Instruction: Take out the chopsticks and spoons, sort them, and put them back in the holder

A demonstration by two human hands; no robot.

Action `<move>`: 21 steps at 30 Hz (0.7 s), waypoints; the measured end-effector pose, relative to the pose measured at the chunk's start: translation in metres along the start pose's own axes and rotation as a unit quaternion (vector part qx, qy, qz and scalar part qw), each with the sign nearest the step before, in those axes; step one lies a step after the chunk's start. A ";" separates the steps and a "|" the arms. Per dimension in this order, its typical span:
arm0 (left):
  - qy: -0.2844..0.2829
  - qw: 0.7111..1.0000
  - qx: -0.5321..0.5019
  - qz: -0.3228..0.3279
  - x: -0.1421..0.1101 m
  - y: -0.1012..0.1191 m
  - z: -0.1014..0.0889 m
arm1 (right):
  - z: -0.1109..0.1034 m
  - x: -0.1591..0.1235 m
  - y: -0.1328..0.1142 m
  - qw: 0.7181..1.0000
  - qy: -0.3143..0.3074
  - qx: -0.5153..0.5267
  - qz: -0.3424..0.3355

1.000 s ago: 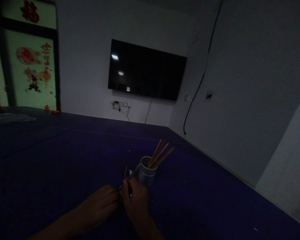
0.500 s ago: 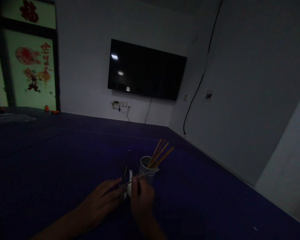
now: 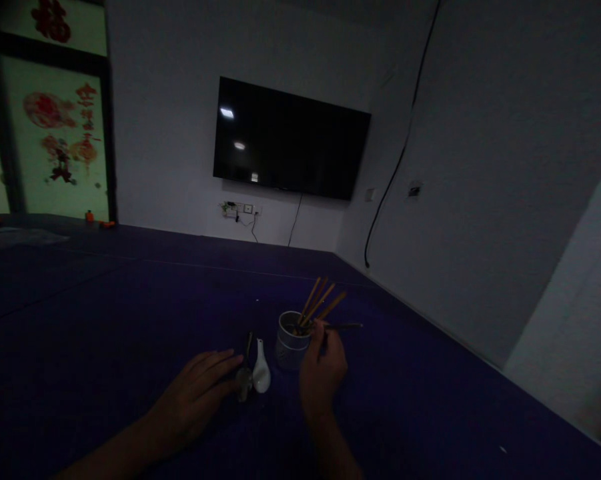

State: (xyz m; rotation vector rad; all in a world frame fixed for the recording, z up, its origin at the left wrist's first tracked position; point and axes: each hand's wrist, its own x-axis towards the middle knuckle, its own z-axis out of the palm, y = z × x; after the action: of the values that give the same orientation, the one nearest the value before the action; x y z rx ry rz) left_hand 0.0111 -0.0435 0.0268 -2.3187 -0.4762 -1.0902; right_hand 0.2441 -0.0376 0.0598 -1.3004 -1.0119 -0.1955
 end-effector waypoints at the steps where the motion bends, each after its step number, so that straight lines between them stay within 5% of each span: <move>1: -0.003 1.000 -0.005 -0.003 0.000 0.000 0.000 | 0.001 0.001 0.002 1.000 -0.008 -0.008 -0.001; 11: -0.026 0.998 -0.048 -0.033 -0.002 -0.002 0.004 | 0.008 0.006 0.020 0.990 -0.104 -0.100 -0.003; 16: -0.047 0.996 -0.063 -0.043 -0.001 0.000 0.003 | 0.009 0.002 0.023 0.976 -0.109 -0.188 -0.007; 21: -0.050 0.994 -0.083 -0.052 -0.002 0.000 0.003 | 0.010 0.001 0.022 0.982 -0.092 -0.163 -0.003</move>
State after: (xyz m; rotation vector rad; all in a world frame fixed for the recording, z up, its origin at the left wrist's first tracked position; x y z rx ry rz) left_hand 0.0121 -0.0414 0.0238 -2.5285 -0.5695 -1.1016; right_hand 0.2540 -0.0220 0.0445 -1.6358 -1.1744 -0.2565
